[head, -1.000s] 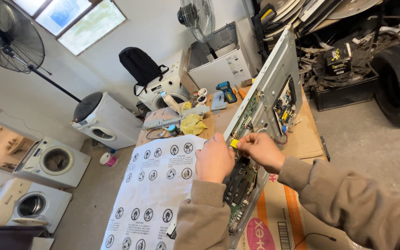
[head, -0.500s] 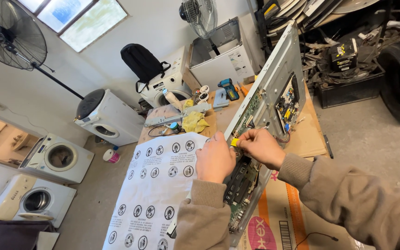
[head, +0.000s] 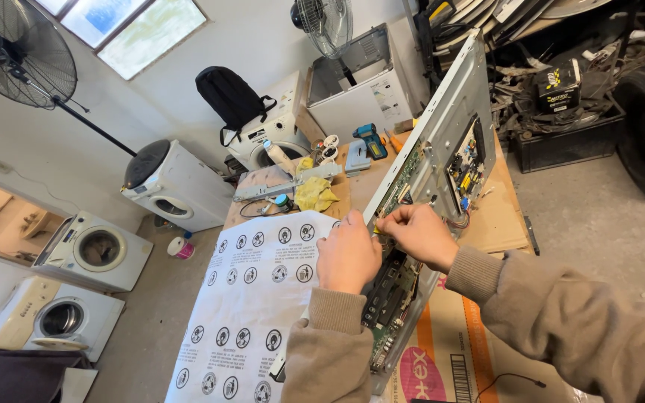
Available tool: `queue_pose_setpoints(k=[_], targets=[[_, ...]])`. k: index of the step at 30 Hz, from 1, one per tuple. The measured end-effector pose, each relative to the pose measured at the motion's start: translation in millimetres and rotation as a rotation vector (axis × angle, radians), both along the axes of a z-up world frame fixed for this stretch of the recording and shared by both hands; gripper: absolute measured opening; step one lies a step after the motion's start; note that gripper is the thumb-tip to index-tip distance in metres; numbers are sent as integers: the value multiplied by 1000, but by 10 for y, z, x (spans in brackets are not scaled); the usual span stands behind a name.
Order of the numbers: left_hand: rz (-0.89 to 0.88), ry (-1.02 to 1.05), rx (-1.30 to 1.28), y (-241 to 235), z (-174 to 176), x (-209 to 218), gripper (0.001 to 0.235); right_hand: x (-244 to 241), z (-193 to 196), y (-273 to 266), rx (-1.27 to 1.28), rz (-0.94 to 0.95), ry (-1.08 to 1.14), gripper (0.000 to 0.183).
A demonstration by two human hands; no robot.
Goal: The person works on the back of a television placed on a workbench, handling the main circuit board and using a small yellow tool to work along the board edge. They then lift and flip the television over and align its white frame bezel onto the screen.
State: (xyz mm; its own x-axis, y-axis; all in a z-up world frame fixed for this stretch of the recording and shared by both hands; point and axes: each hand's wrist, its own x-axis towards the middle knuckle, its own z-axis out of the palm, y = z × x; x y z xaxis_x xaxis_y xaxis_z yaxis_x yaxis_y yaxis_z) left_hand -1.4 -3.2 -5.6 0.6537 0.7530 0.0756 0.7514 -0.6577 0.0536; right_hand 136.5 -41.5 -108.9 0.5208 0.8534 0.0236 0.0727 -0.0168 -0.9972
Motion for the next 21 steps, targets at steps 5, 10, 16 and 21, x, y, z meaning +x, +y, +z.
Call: queue_pose_setpoints(k=[5, 10, 16, 21], targets=[[5, -3, -6, -8, -2, -1, 37, -20, -27, 31, 27, -62, 3, 25], [1, -5, 11, 7, -36, 5, 36, -36, -117, 123, 49, -32, 150, 22], [13, -6, 9, -9, -35, 6, 36, -25, -310, 266, 67, 22, 438, 16], [17, -11, 6, -19, -25, 5, 36, -44, -240, 271, 48, 50, 607, 12]])
